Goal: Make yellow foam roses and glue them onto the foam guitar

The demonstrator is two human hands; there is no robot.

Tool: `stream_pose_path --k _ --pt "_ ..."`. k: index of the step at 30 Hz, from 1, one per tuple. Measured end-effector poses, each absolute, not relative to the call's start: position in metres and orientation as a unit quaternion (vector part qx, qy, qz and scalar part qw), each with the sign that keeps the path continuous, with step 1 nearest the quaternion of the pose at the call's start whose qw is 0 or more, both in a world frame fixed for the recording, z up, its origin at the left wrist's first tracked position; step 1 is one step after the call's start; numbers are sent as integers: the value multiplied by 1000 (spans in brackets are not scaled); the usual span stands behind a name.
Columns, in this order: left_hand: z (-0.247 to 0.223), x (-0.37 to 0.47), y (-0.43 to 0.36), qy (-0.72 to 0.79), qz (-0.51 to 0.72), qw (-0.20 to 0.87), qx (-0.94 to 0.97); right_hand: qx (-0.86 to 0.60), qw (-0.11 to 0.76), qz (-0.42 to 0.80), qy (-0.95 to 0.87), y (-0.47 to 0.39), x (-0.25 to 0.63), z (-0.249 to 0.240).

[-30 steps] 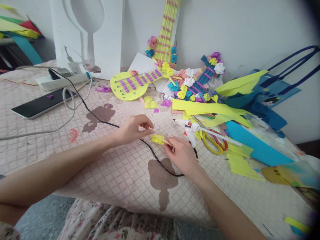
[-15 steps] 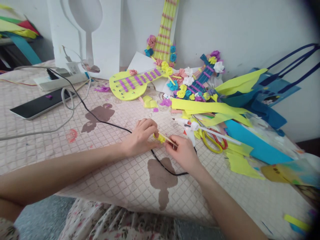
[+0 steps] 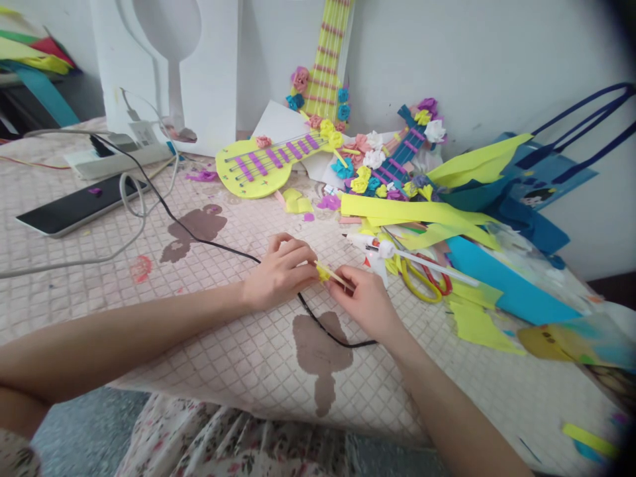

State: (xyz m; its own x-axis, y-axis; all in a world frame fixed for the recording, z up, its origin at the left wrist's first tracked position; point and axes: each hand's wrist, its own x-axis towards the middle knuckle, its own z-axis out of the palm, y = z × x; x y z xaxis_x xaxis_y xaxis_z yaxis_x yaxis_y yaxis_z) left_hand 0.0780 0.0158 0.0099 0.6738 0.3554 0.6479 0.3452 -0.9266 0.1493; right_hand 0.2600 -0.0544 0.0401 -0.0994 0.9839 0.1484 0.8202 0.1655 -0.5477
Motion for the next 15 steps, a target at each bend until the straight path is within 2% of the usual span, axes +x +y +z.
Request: stream_pose_path --k 4,10,15 --pt "12 78 17 202 376 81 901 -623 257 155 -722 -54 263 39" --pt "12 75 26 246 452 247 821 -631 263 163 -711 -53 267 39" --pt "9 74 32 287 456 411 735 -634 263 165 -708 -53 266 39"
